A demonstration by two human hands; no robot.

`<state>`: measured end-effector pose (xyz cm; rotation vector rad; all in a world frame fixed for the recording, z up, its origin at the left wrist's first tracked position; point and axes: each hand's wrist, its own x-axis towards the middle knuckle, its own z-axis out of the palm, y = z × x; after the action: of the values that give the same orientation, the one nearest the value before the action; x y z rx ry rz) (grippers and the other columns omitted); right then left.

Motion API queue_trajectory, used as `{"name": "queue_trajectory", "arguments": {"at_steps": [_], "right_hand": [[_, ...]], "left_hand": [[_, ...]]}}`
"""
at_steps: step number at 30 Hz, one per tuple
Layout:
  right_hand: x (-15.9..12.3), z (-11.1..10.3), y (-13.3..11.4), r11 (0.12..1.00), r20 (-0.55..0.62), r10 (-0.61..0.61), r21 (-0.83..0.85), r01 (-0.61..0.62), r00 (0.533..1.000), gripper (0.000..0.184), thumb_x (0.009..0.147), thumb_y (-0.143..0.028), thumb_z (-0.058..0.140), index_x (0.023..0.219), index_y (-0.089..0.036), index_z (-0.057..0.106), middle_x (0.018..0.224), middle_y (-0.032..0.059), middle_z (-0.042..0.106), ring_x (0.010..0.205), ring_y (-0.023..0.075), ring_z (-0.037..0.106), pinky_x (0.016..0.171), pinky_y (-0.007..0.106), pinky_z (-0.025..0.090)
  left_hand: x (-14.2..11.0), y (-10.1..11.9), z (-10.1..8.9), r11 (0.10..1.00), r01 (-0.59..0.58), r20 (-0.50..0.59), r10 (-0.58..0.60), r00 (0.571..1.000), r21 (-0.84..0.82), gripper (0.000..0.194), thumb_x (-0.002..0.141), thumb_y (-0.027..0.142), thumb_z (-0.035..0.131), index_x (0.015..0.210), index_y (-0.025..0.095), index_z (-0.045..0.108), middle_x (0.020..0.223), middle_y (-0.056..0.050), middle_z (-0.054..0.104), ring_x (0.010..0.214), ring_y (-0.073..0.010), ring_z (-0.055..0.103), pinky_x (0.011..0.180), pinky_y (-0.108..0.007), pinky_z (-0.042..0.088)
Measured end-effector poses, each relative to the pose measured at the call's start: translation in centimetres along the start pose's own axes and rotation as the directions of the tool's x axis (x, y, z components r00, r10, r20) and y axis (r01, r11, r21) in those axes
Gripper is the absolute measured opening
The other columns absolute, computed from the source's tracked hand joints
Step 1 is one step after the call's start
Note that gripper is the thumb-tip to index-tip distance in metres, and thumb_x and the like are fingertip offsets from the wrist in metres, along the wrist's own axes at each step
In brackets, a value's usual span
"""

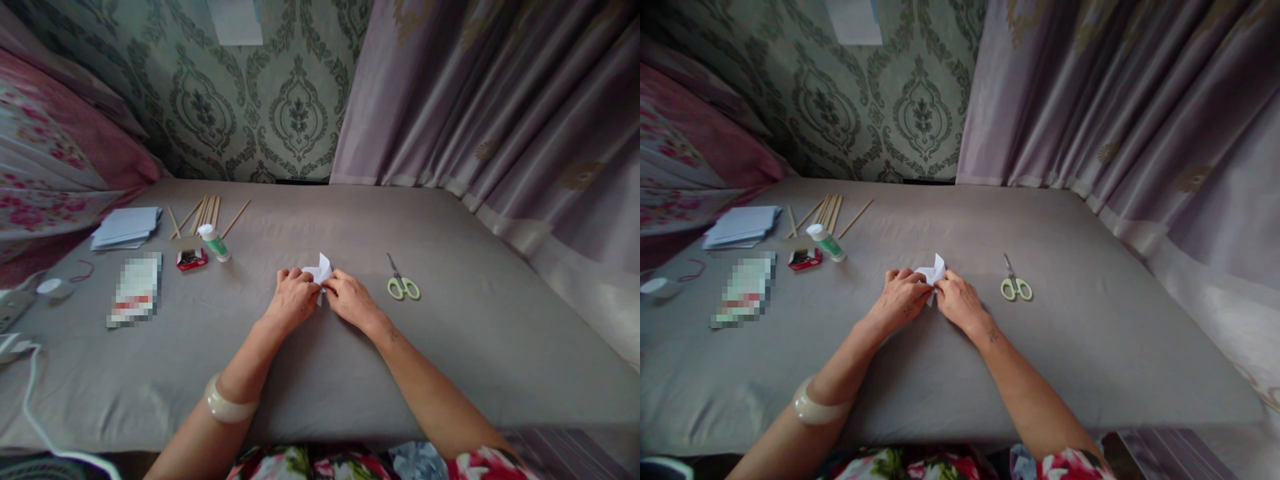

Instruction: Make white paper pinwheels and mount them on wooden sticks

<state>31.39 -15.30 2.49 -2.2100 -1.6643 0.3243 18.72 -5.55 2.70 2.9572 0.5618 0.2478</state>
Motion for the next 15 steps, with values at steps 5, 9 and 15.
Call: {"name": "queue_trajectory", "arguments": {"at_steps": [5,9,15], "right_hand": [[-0.1,-0.7,-0.6,0.989,0.039,-0.017,-0.149,0.023,0.999,0.03,0.088,-0.015,0.04,0.101,-0.022,0.067,0.107,0.0075,0.059,0.104,0.0198,0.054,0.08,0.029,0.041],[0.3,-1.2,-0.7,0.981,0.089,-0.05,-0.182,0.066,0.995,0.03,0.087,-0.013,0.04,0.097,-0.021,0.068,0.107,0.0079,0.059,0.107,0.0205,0.052,0.08,0.03,0.041],[0.5,-1.5,-0.6,0.98,0.137,-0.05,-0.183,0.075,0.989,0.029,0.086,-0.014,0.04,0.096,-0.019,0.067,0.107,0.0086,0.059,0.105,0.0202,0.052,0.081,0.03,0.041]], "left_hand": [[0.2,-0.4,-0.2,0.995,0.046,-0.032,-0.049,0.998,-0.094,0.027,0.088,0.025,0.045,0.079,0.02,0.07,0.088,-0.005,0.07,0.088,-0.0214,0.054,0.08,-0.039,0.027],[0.3,-0.8,0.2,0.983,0.108,-0.116,-0.126,0.985,-0.146,0.024,0.088,0.021,0.045,0.088,0.022,0.069,0.093,-0.005,0.07,0.089,-0.0206,0.055,0.08,-0.037,0.028],[0.2,-0.7,1.1,0.998,0.04,-0.1,-0.044,0.994,-0.042,0.028,0.088,0.018,0.042,0.101,0.024,0.067,0.1,-0.006,0.066,0.095,-0.0236,0.05,0.082,-0.04,0.029]]}}
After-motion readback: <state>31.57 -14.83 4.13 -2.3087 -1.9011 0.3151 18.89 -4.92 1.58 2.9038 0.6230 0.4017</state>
